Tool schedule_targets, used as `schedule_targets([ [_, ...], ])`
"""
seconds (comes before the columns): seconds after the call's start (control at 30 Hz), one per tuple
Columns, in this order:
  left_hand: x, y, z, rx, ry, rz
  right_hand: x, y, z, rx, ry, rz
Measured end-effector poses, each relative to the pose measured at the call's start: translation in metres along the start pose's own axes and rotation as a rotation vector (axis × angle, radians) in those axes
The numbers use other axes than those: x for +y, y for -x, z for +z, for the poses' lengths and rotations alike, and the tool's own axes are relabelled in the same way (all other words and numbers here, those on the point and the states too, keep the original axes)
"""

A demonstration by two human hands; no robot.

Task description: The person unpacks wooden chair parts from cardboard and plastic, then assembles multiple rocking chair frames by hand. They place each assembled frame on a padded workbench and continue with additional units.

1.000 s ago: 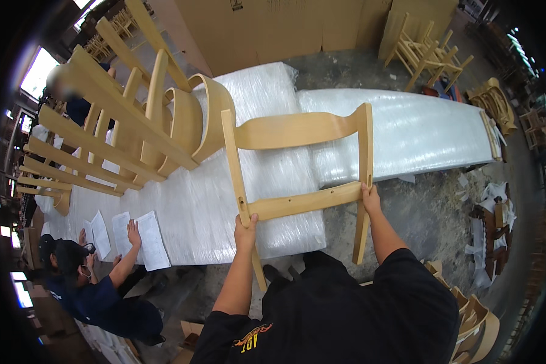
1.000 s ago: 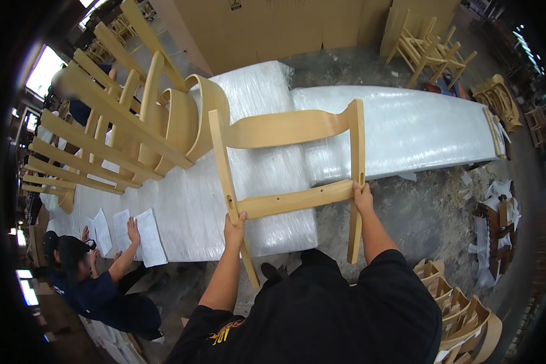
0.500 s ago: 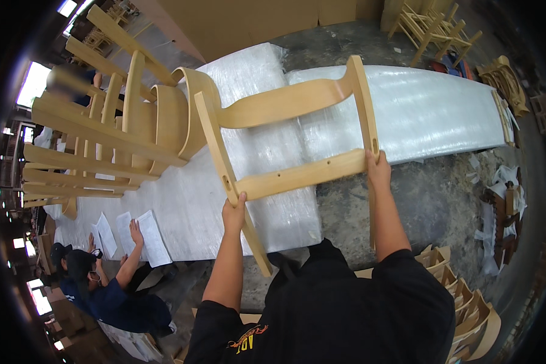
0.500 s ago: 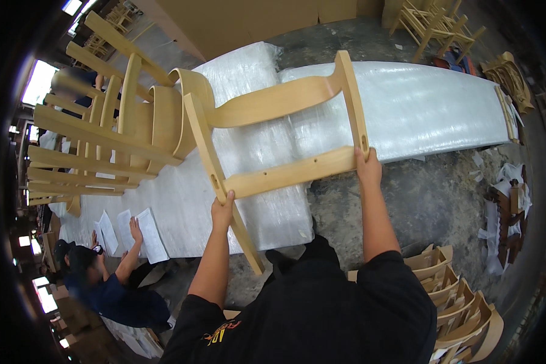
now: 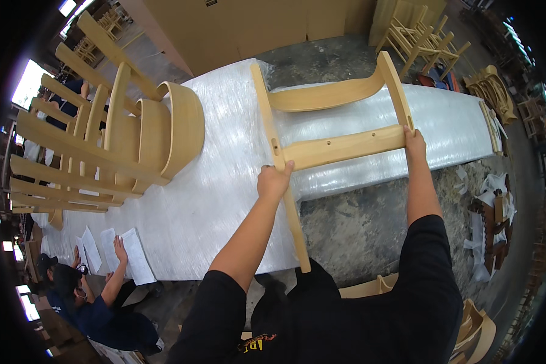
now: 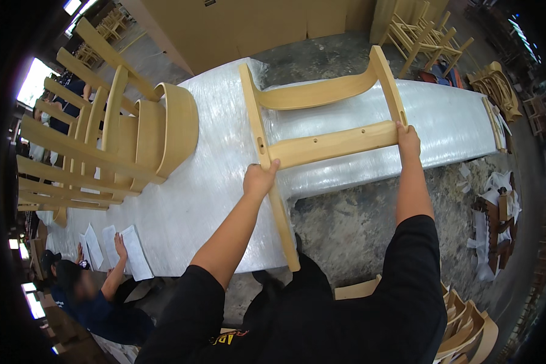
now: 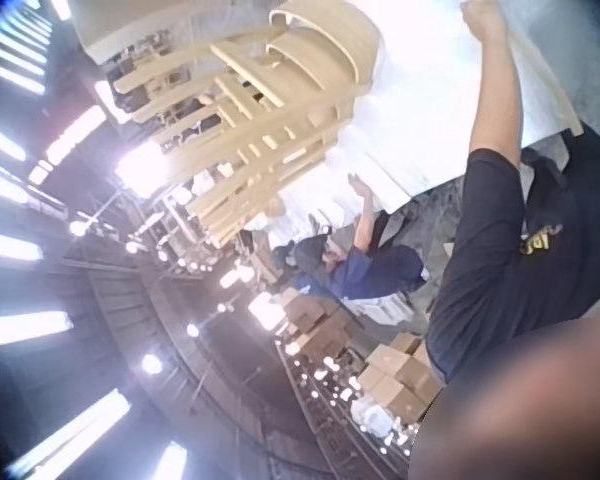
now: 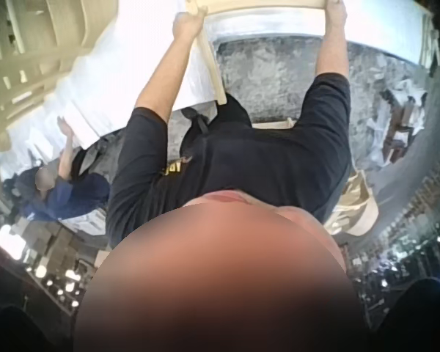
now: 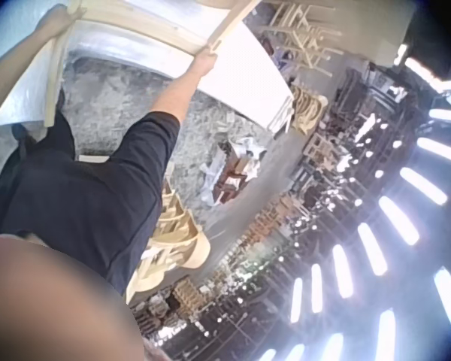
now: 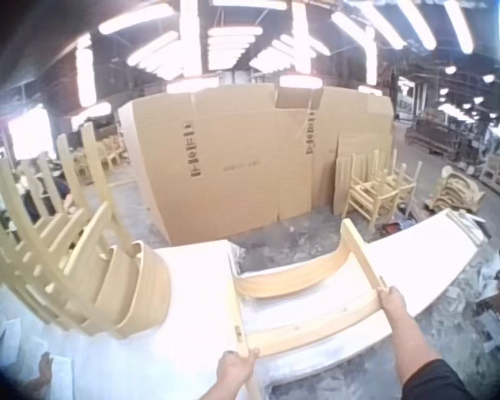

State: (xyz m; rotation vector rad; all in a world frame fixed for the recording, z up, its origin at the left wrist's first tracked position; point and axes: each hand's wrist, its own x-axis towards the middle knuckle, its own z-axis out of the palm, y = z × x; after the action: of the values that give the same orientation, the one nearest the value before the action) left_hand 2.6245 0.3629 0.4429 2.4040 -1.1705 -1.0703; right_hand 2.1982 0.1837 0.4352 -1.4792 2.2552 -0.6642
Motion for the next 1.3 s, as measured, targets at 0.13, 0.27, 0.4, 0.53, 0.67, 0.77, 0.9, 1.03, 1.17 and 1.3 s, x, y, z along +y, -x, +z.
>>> schedule_targets([
  [0.13, 0.007, -0.027, 0.046, 0.167, -0.209, 0.077, 0.013, -0.034, 0.009, -0.008, 0.042, -0.026],
  [0.27, -0.007, -0.054, 0.068, 0.259, -0.249, 0.103, 0.023, -0.052, 0.044, -0.043, 0.101, 0.059],
  [0.4, -0.005, -0.067, 0.082, 0.078, -0.276, 0.049, 0.041, -0.071, 0.062, -0.013, 0.159, 0.147],
  [0.53, -0.019, -0.064, 0.074, 0.100, -0.267, 0.021, 0.031, -0.051, 0.087, -0.042, -0.008, 0.052],
  [0.67, -0.012, -0.070, 0.064, 0.054, -0.275, 0.051, 0.079, -0.028, 0.076, -0.064, -0.261, 0.144],
  [0.77, -0.002, -0.066, 0.057, -0.027, -0.217, 0.044, 0.104, 0.002, 0.079, 0.015, 0.100, 0.215],
  [0.9, -0.003, -0.057, 0.055, -0.071, -0.291, 0.046, 0.101, 0.014, 0.083, -0.013, 0.179, 0.343],
  [1.03, -0.017, -0.055, 0.055, -0.005, -0.321, 0.011, 0.096, 0.023, 0.095, -0.091, 0.148, 0.249],
  [1.17, -0.001, -0.053, 0.050, -0.056, -0.289, 0.129, 0.117, 0.000, 0.065, -0.186, 0.179, 0.243],
  [1.3, -0.036, -0.034, 0.044, -0.014, -0.345, 0.389, 0.101, 0.040, 0.037, -0.031, 0.462, 0.122],
])
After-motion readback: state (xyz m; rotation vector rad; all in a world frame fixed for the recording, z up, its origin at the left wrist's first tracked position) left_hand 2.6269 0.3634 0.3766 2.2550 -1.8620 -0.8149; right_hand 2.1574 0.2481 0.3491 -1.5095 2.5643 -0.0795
